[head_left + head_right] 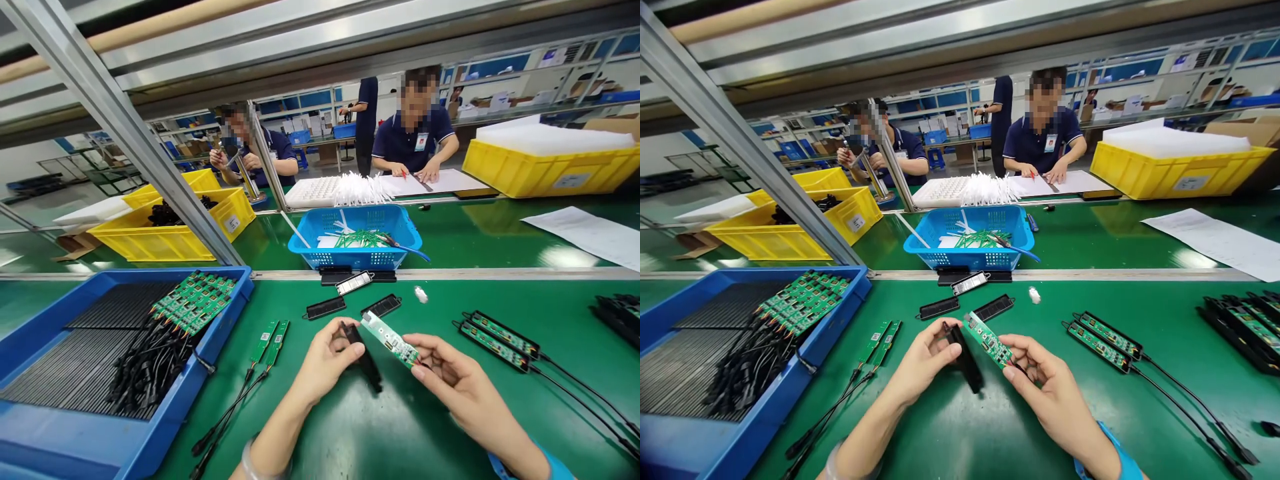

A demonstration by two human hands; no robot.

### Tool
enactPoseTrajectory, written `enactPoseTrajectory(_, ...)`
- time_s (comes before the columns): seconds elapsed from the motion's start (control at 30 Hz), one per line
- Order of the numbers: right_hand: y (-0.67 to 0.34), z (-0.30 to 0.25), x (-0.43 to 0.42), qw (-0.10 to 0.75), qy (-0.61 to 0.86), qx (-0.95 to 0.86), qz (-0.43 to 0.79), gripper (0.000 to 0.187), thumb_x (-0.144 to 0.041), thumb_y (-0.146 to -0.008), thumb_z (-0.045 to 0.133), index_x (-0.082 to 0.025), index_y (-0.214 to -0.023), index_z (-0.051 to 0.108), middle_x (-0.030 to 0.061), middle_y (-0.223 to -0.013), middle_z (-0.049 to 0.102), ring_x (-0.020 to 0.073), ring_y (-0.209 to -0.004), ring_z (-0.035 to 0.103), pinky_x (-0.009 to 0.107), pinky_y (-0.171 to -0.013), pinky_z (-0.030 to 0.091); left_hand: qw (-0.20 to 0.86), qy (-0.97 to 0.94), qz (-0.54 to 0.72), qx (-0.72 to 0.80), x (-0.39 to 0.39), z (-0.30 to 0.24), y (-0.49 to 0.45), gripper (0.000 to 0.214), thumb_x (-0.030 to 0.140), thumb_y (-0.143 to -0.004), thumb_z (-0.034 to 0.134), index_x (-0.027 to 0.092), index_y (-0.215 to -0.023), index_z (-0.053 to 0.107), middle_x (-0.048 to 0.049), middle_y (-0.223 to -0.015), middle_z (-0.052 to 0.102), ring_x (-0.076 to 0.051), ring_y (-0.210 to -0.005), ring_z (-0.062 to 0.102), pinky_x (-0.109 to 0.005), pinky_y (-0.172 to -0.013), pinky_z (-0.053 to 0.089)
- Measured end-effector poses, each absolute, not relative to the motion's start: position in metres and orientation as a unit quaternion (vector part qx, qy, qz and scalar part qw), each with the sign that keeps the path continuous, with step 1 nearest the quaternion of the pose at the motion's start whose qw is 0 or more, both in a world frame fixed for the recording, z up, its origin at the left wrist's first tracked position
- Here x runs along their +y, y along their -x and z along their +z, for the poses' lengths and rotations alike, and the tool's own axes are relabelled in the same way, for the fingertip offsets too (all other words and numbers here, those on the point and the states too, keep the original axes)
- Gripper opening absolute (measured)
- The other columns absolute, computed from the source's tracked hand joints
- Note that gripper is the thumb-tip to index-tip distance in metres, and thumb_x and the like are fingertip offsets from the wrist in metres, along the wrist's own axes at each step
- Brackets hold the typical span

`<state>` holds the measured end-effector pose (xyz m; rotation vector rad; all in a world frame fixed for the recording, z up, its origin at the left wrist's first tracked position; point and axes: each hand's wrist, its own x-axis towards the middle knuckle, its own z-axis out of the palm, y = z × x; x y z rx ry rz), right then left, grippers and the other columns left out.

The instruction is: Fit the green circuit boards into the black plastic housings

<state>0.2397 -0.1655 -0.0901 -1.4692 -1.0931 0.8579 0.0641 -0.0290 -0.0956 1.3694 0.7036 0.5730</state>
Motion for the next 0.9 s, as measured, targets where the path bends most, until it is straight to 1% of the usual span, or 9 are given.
enactPoseTrajectory(0.07, -0.238, -0.093, -0.166, 0.522, 0.623, -0.468, 0.348, 0.032, -0.039, -0.082, 0.061, -0.023, -0.109, 0.060, 0.0023, -0.081, 0.062, 0.0149, -0.072, 0.059, 0.023, -0.064, 0.050, 0.749, -0.526, 0.292, 0.277, -0.035, -0.100, -0.069, 0.037, 0.026, -0.069, 0.075, 0.019, -0.100, 0.055, -0.0016, -0.092, 0.058, -0.013, -0.078, 0.059, -0.027, -0.076, 0.049)
enactPoseTrajectory(0.13, -0.237, -0.096, -0.166, 0.501, 0.634, -0.485, 0.335, 0.028, -0.037, -0.082, 0.061, -0.022, -0.106, 0.060, 0.0020, -0.079, 0.063, 0.0149, -0.070, 0.060, 0.023, -0.062, 0.050, 0.767, -0.487, 0.326, 0.260, -0.042, -0.105, -0.073, 0.039, 0.022, -0.069, 0.076, 0.019, -0.103, 0.056, -0.0040, -0.098, 0.062, -0.013, -0.086, 0.060, -0.028, -0.083, 0.047)
enactPoseTrajectory(0.23, -0.238, -0.100, -0.166, 0.476, 0.646, -0.504, 0.319, 0.025, -0.035, -0.082, 0.060, -0.022, -0.104, 0.060, 0.0021, -0.079, 0.064, 0.0157, -0.070, 0.061, 0.024, -0.061, 0.050, 0.774, -0.468, 0.354, 0.238, -0.049, -0.110, -0.077, 0.041, 0.021, -0.073, 0.073, 0.018, -0.111, 0.055, -0.0089, -0.108, 0.064, -0.018, -0.097, 0.059, -0.032, -0.091, 0.044)
enactPoseTrajectory(0.37, -0.239, -0.101, -0.165, 0.471, 0.652, -0.519, 0.289, 0.023, -0.033, -0.082, 0.060, -0.022, -0.102, 0.063, 0.0019, -0.079, 0.062, 0.0157, -0.069, 0.059, 0.024, -0.058, 0.049, 0.776, -0.463, 0.364, 0.227, -0.053, -0.113, -0.079, 0.048, 0.022, -0.078, 0.069, 0.020, -0.121, 0.050, -0.0109, -0.115, 0.062, -0.020, -0.101, 0.059, -0.035, -0.091, 0.045)
enactPoseTrajectory(0.53, -0.242, -0.100, -0.162, 0.475, 0.633, -0.544, 0.281, 0.019, -0.030, -0.084, 0.059, -0.025, -0.101, 0.065, 0.0028, -0.086, 0.058, 0.0147, -0.071, 0.057, 0.025, -0.062, 0.049, 0.782, -0.475, 0.353, 0.198, -0.055, -0.114, -0.078, 0.061, 0.024, -0.083, 0.063, 0.024, -0.137, 0.033, -0.0113, -0.123, 0.057, -0.018, -0.096, 0.061, -0.034, -0.086, 0.048)
enactPoseTrajectory(0.63, -0.243, -0.102, -0.161, 0.482, 0.627, -0.544, 0.281, 0.020, -0.030, -0.084, 0.059, -0.025, -0.102, 0.066, 0.0028, -0.086, 0.055, 0.0145, -0.070, 0.056, 0.025, -0.060, 0.048, 0.793, -0.469, 0.341, 0.185, -0.057, -0.112, -0.079, 0.064, 0.026, -0.084, 0.061, 0.024, -0.138, 0.027, -0.0121, -0.121, 0.058, -0.019, -0.095, 0.062, -0.036, -0.086, 0.049)
enactPoseTrajectory(0.73, -0.240, -0.107, -0.161, 0.485, 0.632, -0.535, 0.282, 0.021, -0.032, -0.084, 0.060, -0.025, -0.102, 0.066, 0.0027, -0.084, 0.051, 0.0146, -0.069, 0.053, 0.026, -0.058, 0.048, 0.804, -0.456, 0.334, 0.187, -0.061, -0.109, -0.082, 0.060, 0.027, -0.081, 0.065, 0.024, -0.131, 0.031, -0.0107, -0.114, 0.062, -0.020, -0.094, 0.062, -0.037, -0.085, 0.049)
enactPoseTrajectory(0.83, -0.233, -0.115, -0.161, 0.504, 0.633, -0.483, 0.336, 0.030, -0.037, -0.082, 0.062, -0.024, -0.109, 0.060, 0.0012, -0.082, 0.047, 0.0140, -0.066, 0.052, 0.024, -0.053, 0.051, 0.789, -0.448, 0.354, 0.228, -0.066, -0.108, -0.085, 0.056, 0.026, -0.077, 0.070, 0.023, -0.121, 0.036, -0.0073, -0.103, 0.066, -0.018, -0.092, 0.063, -0.033, -0.083, 0.049)
enactPoseTrajectory(0.9, -0.229, -0.118, -0.160, 0.509, 0.625, -0.447, 0.387, 0.038, -0.040, -0.081, 0.062, -0.024, -0.114, 0.054, 0.0009, -0.084, 0.047, 0.0130, -0.063, 0.051, 0.024, -0.050, 0.052, 0.776, -0.445, 0.365, 0.257, -0.068, -0.108, -0.086, 0.057, 0.025, -0.076, 0.071, 0.022, -0.121, 0.035, -0.0056, -0.096, 0.068, -0.017, -0.089, 0.064, -0.031, -0.082, 0.049)
